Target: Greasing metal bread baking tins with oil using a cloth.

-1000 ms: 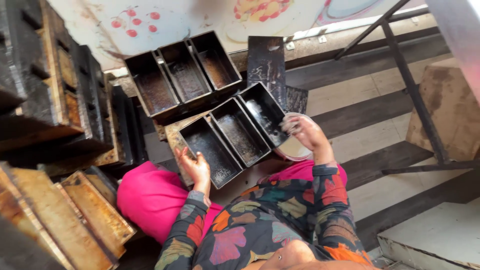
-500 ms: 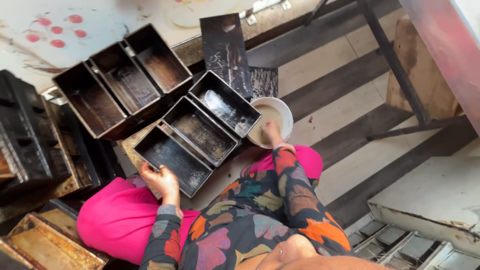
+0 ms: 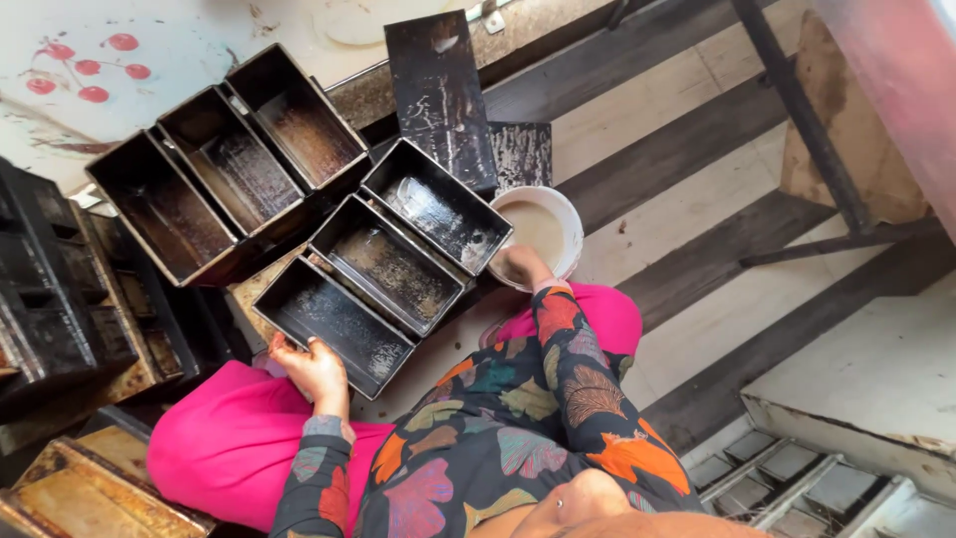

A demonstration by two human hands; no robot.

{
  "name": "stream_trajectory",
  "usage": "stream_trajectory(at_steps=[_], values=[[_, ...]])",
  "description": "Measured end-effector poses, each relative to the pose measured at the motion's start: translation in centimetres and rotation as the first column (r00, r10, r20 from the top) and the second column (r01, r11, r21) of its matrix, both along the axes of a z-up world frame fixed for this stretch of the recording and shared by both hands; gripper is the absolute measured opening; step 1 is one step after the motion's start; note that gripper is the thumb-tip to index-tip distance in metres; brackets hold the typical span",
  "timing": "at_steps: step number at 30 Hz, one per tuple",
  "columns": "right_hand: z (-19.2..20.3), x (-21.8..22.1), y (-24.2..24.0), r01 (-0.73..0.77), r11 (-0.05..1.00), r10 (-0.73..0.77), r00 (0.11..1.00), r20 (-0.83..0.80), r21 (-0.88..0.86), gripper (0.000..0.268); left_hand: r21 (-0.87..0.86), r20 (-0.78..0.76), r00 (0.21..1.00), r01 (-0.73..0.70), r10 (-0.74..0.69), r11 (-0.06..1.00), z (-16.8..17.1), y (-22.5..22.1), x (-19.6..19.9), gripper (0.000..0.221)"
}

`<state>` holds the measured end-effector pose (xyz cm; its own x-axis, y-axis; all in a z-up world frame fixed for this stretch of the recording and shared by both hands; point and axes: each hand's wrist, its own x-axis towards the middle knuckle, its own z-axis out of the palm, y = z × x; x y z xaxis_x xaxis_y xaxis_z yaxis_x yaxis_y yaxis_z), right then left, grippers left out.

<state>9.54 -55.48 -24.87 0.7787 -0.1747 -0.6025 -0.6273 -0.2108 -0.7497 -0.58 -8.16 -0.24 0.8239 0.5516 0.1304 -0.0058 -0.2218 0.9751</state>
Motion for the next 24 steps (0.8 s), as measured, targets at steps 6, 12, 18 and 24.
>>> stream_trajectory(at_steps=[6, 12, 18, 24], values=[[10.7, -0.8, 0.1, 0.634, 0.648, -0.558, 0.772, -0.304, 0.422, 0.019, 0.022, -0.064, 0.998, -0.027, 0.029, 0.999, 0.3, 0.0, -0.1, 0.055], [8.3, -1.0, -2.8, 0.6, 0.505, -0.707, 0.7, -0.101, 0.62, 0.009, -0.021, -0.012, 0.999, -0.033, 0.033, 0.999, 0.2, -0.3, 0.0, 0.056], [13.3, -6.4, -3.0, 0.548, 0.441, -0.801, 0.598, 0.036, 0.711, 0.021, 0.107, -0.04, 0.998, -0.049, 0.053, 0.993, 0.2, -0.4, -0.2, 0.054], [26.2, -7.3, 1.1, 0.281, 0.907, -0.419, 0.683, 0.599, 0.313, 0.028, 0.082, -0.036, 0.998, -0.054, 0.057, 0.995, -0.9, -0.4, -0.1, 0.051]])
